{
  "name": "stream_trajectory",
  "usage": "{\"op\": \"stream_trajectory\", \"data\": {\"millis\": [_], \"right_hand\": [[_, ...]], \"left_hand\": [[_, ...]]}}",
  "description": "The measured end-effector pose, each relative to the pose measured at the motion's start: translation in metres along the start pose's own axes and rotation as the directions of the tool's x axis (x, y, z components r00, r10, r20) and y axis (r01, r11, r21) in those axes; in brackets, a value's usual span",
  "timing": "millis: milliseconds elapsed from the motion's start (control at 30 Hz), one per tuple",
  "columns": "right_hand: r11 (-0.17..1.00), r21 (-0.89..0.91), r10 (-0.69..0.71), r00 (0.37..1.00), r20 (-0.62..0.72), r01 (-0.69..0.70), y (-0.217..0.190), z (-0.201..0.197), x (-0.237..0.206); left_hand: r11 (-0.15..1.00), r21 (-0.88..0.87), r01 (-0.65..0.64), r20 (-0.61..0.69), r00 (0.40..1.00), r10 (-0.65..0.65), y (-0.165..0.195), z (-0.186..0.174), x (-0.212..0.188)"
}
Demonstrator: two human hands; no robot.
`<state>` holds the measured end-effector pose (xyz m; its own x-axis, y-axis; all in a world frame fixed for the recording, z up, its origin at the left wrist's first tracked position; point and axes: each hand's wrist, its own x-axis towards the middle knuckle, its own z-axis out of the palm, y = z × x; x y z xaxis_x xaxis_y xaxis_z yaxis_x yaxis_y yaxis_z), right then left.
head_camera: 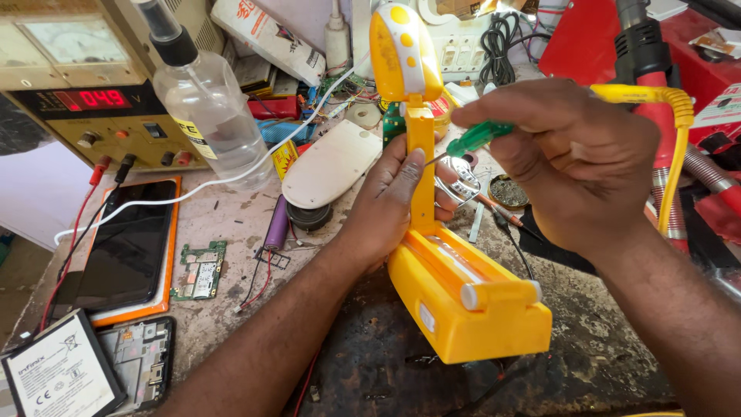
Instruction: The person disassembles a yellow portable LED light, removes the clear cover, and uses a screwdriver to pry off the LED panel. They then connect red and black wires to the LED panel to test it, causing the LEDs to light up. Finally, they reassemble the light by screwing the cover back on.
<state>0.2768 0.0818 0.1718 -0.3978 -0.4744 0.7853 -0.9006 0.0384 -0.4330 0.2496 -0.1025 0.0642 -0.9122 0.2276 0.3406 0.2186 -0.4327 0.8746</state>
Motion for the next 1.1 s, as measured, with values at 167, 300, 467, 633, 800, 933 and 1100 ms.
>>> {"op": "stream_trajectory", "data": {"millis": [167, 300, 467, 633, 800, 933, 1100], "right_hand": [[0.972, -0.204, -0.122, 0.993, 0.003, 0.120, 0.004, -0.003, -0.006], [0.995, -0.072, -0.069, 0.997, 0.016, 0.070, 0.005, -0.002, -0.006], [0.990, -0.090, -0.108, 0.994, -0.019, 0.106, 0.002, 0.010, 0.000], [0.984, 0.041, 0.176, 0.977, -0.123, -0.172, 0.004, 0.002, 0.002], [0.833, -0.507, 0.304, 0.949, 0.087, -0.221, 0.023, 0.008, 0.001], [0.824, -0.467, 0.406, 0.909, 0.093, -0.320, 0.030, 0.018, -0.002], [0.839, -0.383, 0.440, 0.896, 0.057, -0.387, 0.026, 0.028, -0.006]], "left_hand": [[0.999, 0.019, 0.036, 0.006, 0.999, -0.036, -0.002, 0.006, -0.002], [0.998, 0.058, 0.017, -0.010, 1.000, -0.016, -0.001, 0.005, -0.003], [0.999, 0.044, 0.015, 0.000, 1.000, -0.015, -0.001, 0.000, -0.001], [0.994, 0.108, -0.010, -0.004, 1.000, 0.010, -0.003, 0.001, 0.000], [0.989, 0.140, -0.042, -0.015, 0.999, 0.045, -0.001, 0.003, -0.001], [0.991, 0.134, -0.009, -0.021, 1.000, 0.012, 0.001, 0.002, -0.002], [0.999, 0.052, -0.005, -0.017, 1.000, 0.005, 0.004, 0.000, -0.001]]}}
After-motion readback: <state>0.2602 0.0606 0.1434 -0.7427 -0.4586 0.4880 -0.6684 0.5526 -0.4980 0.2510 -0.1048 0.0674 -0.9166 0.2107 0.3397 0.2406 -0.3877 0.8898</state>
